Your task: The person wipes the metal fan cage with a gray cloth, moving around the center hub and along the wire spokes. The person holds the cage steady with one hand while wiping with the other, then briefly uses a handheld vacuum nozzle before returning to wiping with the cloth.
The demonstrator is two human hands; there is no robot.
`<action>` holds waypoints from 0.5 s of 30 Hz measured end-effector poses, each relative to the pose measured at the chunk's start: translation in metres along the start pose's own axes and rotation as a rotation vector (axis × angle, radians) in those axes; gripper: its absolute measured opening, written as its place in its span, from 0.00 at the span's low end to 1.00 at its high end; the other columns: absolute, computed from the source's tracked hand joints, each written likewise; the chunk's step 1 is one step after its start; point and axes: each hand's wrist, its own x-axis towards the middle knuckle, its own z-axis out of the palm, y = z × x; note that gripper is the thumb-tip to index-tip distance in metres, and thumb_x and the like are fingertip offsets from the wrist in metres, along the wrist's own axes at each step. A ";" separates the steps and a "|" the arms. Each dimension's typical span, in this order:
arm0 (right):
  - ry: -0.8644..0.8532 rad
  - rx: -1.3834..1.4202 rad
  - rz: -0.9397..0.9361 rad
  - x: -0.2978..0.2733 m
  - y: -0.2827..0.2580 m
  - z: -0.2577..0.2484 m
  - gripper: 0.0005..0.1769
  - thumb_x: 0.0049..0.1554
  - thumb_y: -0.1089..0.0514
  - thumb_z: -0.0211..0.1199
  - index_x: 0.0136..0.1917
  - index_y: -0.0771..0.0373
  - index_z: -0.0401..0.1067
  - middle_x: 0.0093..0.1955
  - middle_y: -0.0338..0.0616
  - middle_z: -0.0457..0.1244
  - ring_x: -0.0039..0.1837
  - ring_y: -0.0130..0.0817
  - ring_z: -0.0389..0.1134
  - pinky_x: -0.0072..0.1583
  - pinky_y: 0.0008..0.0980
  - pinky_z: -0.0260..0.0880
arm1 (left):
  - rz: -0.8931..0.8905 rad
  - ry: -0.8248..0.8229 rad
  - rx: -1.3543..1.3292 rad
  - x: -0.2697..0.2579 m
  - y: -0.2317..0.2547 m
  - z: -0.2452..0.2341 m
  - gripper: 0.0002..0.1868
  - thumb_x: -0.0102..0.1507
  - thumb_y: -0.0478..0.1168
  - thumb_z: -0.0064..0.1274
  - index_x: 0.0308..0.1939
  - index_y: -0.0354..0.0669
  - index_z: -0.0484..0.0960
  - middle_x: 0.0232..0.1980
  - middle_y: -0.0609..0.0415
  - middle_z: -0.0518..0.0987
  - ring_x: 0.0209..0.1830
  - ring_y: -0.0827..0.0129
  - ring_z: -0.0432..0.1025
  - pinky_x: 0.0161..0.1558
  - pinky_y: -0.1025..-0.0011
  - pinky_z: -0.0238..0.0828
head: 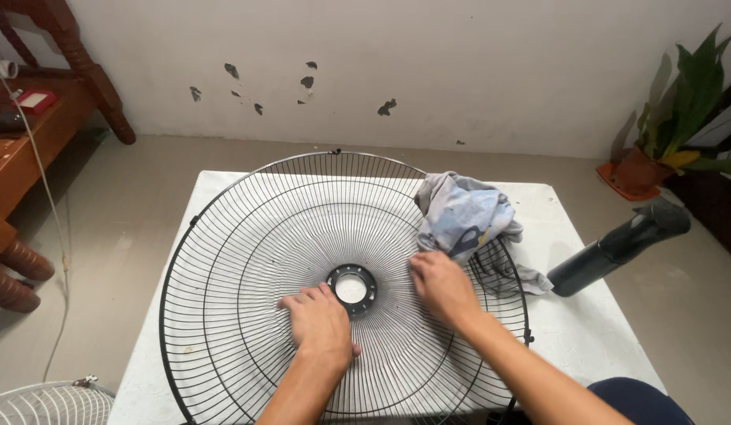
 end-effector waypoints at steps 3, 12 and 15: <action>-0.001 0.093 -0.004 -0.023 -0.013 0.011 0.22 0.57 0.62 0.56 0.64 0.65 0.73 0.66 0.49 0.65 0.67 0.44 0.66 0.67 0.40 0.65 | 0.013 0.027 -0.013 0.001 0.000 0.003 0.71 0.51 0.74 0.62 0.79 0.25 0.50 0.79 0.38 0.55 0.81 0.46 0.45 0.70 0.35 0.49; -0.324 -0.172 -0.030 -0.025 0.007 -0.005 0.48 0.44 0.75 0.53 0.78 0.66 0.50 0.81 0.51 0.47 0.82 0.44 0.43 0.78 0.45 0.36 | 0.174 -0.012 -0.284 0.016 -0.035 0.023 0.75 0.49 0.78 0.61 0.82 0.50 0.30 0.85 0.44 0.24 0.84 0.47 0.16 0.72 0.23 0.27; -0.415 -0.024 0.118 -0.025 -0.020 0.004 0.51 0.45 0.75 0.51 0.81 0.61 0.45 0.84 0.47 0.42 0.84 0.36 0.40 0.81 0.43 0.31 | 0.166 -0.024 -0.274 0.017 -0.034 0.019 0.75 0.49 0.79 0.60 0.82 0.52 0.30 0.85 0.45 0.23 0.84 0.47 0.17 0.71 0.22 0.29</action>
